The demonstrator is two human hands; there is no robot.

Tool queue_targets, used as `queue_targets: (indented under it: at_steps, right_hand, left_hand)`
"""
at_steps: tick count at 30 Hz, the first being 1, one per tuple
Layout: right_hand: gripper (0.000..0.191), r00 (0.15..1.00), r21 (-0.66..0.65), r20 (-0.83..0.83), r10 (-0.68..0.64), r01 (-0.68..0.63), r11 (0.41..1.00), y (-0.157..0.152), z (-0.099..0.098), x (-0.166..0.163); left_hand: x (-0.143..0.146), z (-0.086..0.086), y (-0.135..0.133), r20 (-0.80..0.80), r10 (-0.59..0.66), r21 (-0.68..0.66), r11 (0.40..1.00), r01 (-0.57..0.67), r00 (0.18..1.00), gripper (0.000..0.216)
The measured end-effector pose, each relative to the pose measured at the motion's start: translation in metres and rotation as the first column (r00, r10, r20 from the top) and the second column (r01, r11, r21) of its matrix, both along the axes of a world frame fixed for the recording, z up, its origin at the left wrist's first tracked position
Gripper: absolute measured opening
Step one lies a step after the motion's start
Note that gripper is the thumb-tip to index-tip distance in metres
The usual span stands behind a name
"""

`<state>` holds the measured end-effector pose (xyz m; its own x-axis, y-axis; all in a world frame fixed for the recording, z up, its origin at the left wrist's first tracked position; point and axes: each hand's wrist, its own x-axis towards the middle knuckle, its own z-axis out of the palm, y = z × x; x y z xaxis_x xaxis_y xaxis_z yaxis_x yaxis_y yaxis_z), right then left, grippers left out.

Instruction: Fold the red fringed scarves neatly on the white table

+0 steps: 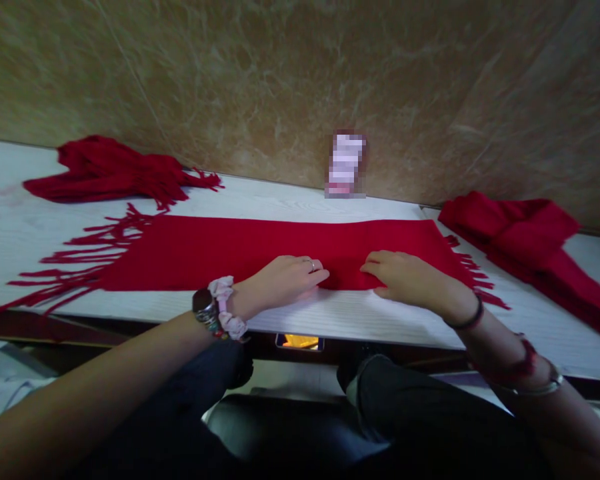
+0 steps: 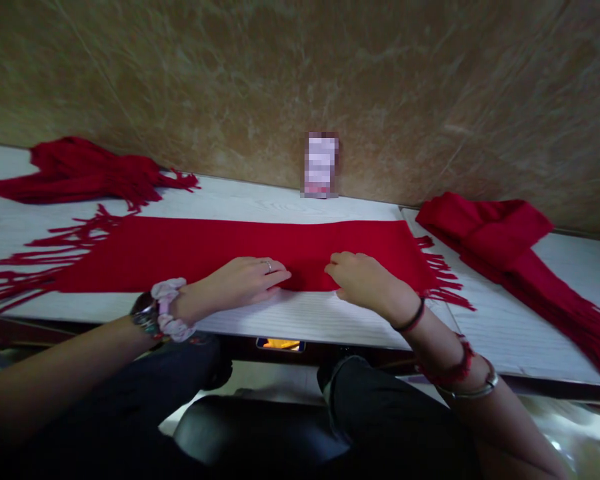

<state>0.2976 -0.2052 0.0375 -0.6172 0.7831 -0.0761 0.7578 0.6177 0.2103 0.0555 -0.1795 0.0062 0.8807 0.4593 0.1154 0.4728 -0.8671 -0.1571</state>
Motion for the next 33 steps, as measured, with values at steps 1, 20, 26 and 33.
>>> queue_targets:
  at_steps: [1, 20, 26, 33]
  right_hand:
    - [0.020, 1.000, 0.036, 0.020, -0.006, 0.006, 0.999, -0.001, -0.002, -0.003]
    - [0.027, 0.942, 0.350, -0.114, 0.316, -0.260, 0.900, -0.006, -0.031, 0.006]
    - [0.022, 0.921, 0.272, -0.146, 0.362, -0.315, 0.909, -0.009, -0.034, 0.008]
    - [0.025, 0.934, 0.173, -0.186, 0.306, -0.276, 0.946, -0.009, -0.037, 0.002]
  left_hand:
    - [0.004, 0.001, 0.000, -0.023, 0.010, 0.006, 1.000, -0.010, 1.000, 0.024]
    - [0.012, 0.001, 0.002, -0.053, -0.051, 0.037, 0.998, 0.053, 0.997, 0.024]
    - [0.005, 0.002, 0.006, -0.032, -0.043, -0.124, 0.992, 0.039, 0.999, 0.040]
    - [-0.001, 0.002, 0.006, -0.033, -0.036, -0.280, 0.960, 0.026, 0.999, 0.050]
